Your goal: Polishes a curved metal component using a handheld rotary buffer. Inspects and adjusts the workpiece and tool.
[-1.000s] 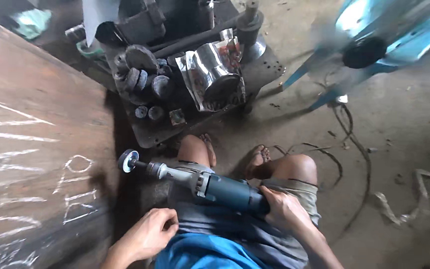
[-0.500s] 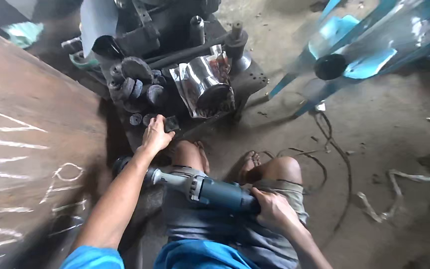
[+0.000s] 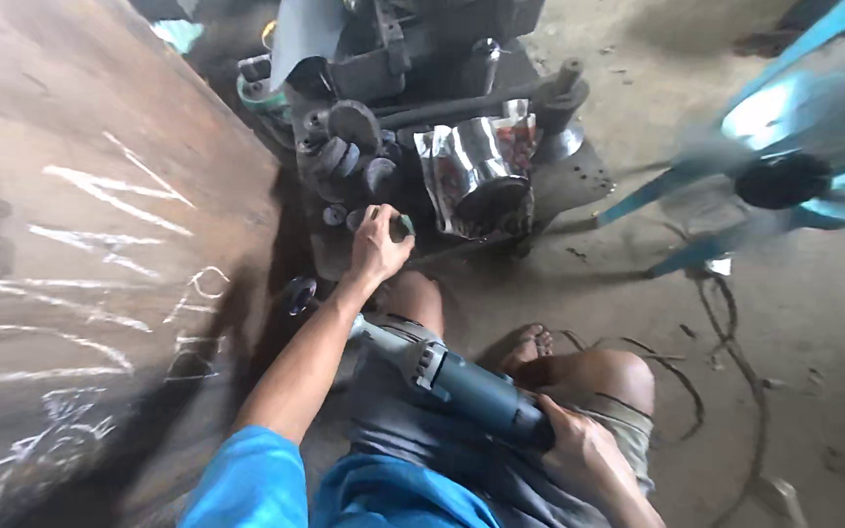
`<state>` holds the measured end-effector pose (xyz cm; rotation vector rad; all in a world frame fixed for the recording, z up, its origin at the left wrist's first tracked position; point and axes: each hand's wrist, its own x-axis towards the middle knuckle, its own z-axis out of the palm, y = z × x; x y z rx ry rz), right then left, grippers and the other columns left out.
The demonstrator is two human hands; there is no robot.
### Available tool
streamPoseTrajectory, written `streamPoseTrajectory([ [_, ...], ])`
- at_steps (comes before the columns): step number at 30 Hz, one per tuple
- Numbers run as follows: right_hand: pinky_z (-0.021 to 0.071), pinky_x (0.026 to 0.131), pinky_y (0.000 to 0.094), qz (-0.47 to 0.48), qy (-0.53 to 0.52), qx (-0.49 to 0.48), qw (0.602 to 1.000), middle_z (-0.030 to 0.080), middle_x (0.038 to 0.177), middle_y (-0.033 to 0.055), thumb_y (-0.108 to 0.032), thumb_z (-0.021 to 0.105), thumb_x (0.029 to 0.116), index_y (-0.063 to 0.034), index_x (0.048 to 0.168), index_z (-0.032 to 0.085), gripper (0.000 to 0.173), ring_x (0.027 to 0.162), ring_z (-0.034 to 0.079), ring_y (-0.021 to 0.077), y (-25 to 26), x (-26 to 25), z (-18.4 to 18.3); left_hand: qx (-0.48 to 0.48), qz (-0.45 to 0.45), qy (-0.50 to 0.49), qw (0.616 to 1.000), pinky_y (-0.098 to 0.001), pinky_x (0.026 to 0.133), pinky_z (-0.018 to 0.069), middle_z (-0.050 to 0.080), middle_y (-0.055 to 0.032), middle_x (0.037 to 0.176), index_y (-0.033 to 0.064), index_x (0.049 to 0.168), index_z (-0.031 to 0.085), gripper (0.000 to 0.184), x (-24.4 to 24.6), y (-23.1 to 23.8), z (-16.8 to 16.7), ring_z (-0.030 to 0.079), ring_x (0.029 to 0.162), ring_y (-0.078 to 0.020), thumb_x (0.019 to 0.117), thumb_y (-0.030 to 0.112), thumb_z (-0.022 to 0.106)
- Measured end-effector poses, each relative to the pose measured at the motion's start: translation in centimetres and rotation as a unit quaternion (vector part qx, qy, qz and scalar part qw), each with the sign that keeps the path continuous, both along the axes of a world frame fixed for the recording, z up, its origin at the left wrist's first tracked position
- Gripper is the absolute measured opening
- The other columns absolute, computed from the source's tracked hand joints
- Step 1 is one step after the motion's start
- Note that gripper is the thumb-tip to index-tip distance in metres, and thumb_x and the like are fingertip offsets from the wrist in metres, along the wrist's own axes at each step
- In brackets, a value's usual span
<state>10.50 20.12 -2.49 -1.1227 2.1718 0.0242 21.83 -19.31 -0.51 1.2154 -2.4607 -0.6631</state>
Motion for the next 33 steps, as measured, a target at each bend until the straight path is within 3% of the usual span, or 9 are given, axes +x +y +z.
streamPoseTrajectory([
  [2,0.0558,0.078,0.0635,-0.001,-0.002,0.004,1.0,0.076,0.103,0.0127,-0.037,0.086,0.0695,-0.0223,0.134,0.064,0.07,0.093,0.073,0.0379,-0.1,-0.1,0.2,0.054,-0.008,0.132,0.99,-0.0408,0.091,0.0584,0.07,-0.0109,0.117,0.0027,0.119,0.064,0.046,1.0,1.8,1.5,0.069,0.102,-0.0204,0.0822,0.023,0.084],
  [3,0.0553,0.08,0.0644,-0.002,-0.007,0.007,1.0,0.076,0.104,0.0139,-0.037,0.086,0.07,-0.0215,0.135,0.064,0.07,0.095,0.073,0.0388,-0.2,-0.1,0.2,0.104,-0.012,0.196,0.975,-0.0367,0.082,0.0622,0.073,-0.0072,0.108,0.0048,0.114,0.063,0.039,1.8,2.9,2.3,0.072,0.091,-0.0167,0.0823,0.018,0.082],
  [5,0.055,0.08,0.0657,-0.002,-0.011,0.011,1.0,0.076,0.104,0.0147,-0.039,0.086,0.0704,-0.0209,0.134,0.064,0.07,0.095,0.073,0.0396,-0.1,-0.2,0.3,0.244,-0.026,0.288,0.926,-0.0384,0.068,0.0631,0.071,-0.0102,0.101,0.0058,0.115,0.06,0.029,4.1,5.5,4.2,0.071,0.078,-0.0211,0.0892,0.01,0.072],
  [9,0.0547,0.078,0.0665,-0.001,-0.006,-0.009,1.0,0.076,0.101,0.0162,-0.041,0.087,0.0693,-0.0189,0.131,0.065,0.069,0.093,0.073,0.0418,0.1,-0.1,0.3,0.429,0.018,0.366,0.826,-0.0413,0.077,0.062,0.069,-0.0159,0.116,0.0066,0.134,0.058,0.038,9.1,7.6,5.8,0.071,0.089,-0.0248,0.1022,0.02,0.042],
  [14,0.0543,0.08,0.0672,0.002,-0.013,-0.008,1.0,0.075,0.103,0.0183,-0.041,0.088,0.0702,-0.0163,0.134,0.064,0.072,0.095,0.072,0.0428,0.2,-0.3,0.5,0.316,0.166,0.397,0.846,-0.0345,0.063,0.0609,0.074,-0.0102,0.094,0.0103,0.133,0.054,0.047,16.4,8.0,4.8,0.07,0.069,-0.0193,0.1118,0.031,0.017],
  [19,0.0534,0.081,0.0689,0.001,-0.015,-0.002,1.0,0.075,0.102,0.0203,-0.04,0.088,0.0698,-0.0158,0.135,0.064,0.074,0.095,0.072,0.0454,0.1,-0.3,0.4,0.265,0.278,0.418,0.823,-0.032,0.054,0.0602,0.073,-0.0084,0.079,0.0117,0.117,0.053,0.043,21.4,7.7,4.9,0.069,0.058,-0.0192,0.1135,0.036,0.017],
  [22,0.0535,0.081,0.0686,0.002,-0.015,-0.005,1.0,0.075,0.103,0.0203,-0.042,0.088,0.07,-0.0161,0.135,0.064,0.074,0.096,0.072,0.0448,0.0,-0.1,0.5,0.281,0.289,0.418,0.814,-0.0299,0.054,0.0599,0.073,-0.008,0.078,0.0105,0.109,0.059,0.05,22.9,7.8,4.9,0.069,0.058,-0.017,0.1135,0.038,0.017],
  [27,0.0535,0.078,0.069,0.006,-0.01,-0.014,1.0,0.075,0.099,0.0203,-0.039,0.089,0.0681,-0.0151,0.133,0.064,0.074,0.092,0.072,0.0457,0.2,-0.2,0.3,0.34,0.255,0.437,0.793,-0.0282,0.057,0.06,0.072,-0.0077,0.085,0.0135,0.118,0.058,0.051,23.9,8.1,4.3,0.069,0.062,-0.0157,0.1135,0.038,0.014],
  [33,0.0534,0.077,0.0689,0.007,-0.003,-0.009,1.0,0.075,0.096,0.0218,-0.042,0.088,0.0688,-0.0135,0.131,0.065,0.072,0.091,0.072,0.0466,0.4,-0.3,0.3,0.305,0.273,0.403,0.819,-0.0318,0.062,0.0622,0.075,-0.0098,0.09,0.0109,0.117,0.057,0.042,24.0,7.8,4.3,0.072,0.068,-0.0191,0.114,0.033,0.022],
])
